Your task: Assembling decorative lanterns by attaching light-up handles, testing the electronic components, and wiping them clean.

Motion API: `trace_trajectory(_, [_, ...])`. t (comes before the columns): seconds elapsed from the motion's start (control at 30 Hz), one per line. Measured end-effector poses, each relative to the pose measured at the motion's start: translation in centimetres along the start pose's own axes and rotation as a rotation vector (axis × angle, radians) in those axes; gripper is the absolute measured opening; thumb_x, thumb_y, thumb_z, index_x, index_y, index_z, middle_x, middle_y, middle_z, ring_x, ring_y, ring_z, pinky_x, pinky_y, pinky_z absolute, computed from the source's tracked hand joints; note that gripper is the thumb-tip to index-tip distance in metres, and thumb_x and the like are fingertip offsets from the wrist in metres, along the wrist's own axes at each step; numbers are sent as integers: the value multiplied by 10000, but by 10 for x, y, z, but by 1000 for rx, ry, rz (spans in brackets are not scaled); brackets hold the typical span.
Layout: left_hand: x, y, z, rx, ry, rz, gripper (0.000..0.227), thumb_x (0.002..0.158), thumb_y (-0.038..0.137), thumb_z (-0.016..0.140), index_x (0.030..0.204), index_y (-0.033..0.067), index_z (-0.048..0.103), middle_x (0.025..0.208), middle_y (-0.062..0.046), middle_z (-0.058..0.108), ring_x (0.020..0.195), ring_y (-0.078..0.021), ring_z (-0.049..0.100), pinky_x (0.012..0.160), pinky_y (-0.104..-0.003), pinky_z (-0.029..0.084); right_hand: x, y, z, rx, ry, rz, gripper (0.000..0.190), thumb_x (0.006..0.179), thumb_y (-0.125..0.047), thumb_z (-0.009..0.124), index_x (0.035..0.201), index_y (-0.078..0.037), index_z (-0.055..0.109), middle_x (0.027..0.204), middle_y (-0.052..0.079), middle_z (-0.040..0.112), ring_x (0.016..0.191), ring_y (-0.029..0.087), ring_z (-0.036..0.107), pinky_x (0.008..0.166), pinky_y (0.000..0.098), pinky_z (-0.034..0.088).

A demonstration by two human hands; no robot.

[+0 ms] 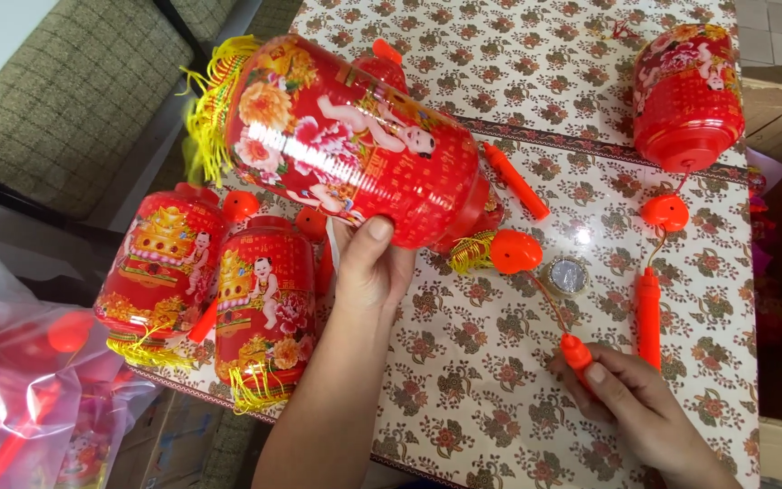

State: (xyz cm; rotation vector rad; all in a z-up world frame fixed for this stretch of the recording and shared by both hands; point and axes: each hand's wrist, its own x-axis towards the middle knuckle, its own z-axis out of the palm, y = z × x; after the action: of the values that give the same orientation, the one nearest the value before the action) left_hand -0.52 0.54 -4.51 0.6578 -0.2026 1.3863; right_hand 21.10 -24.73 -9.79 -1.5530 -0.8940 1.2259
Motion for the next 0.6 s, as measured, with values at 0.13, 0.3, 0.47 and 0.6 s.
trace_trajectory(0.13, [0,3,12,14,-25,-10,667,906,107,866,1451,74,484,1324,-93,667,1255,-260,635,1114,-430,529,0,-5,-1,-100,-7,-31,470,994,-260,540,1263,34,789,689,76,682,505,147,511,452,245,367])
trace_trajectory(0.3, [15,9,37,130,-71,11,735,888,354,924,1436,102,505,1332,-45,621,1238,-240,601,1149,-410,482,-5,-31,0,-151,-23,-174,397,1030,-275,494,1060,21,755,633,56,584,509,156,500,477,299,401])
trace_trajectory(0.47, [1,26,72,396,165,-19,1010,753,458,913,1498,168,296,1368,-91,563,1276,-293,578,1123,-488,493,-16,-50,-14,-433,-78,-177,322,997,-291,531,1125,-105,760,623,2,651,509,141,563,503,299,433])
trace_trajectory(0.6, [-25,41,96,738,332,-110,1201,729,433,802,1593,214,-2,1503,-201,416,1323,-376,533,1094,-561,518,-26,-59,-20,-639,-164,-116,448,957,-408,534,1306,-219,741,732,-47,776,579,115,619,549,289,478])
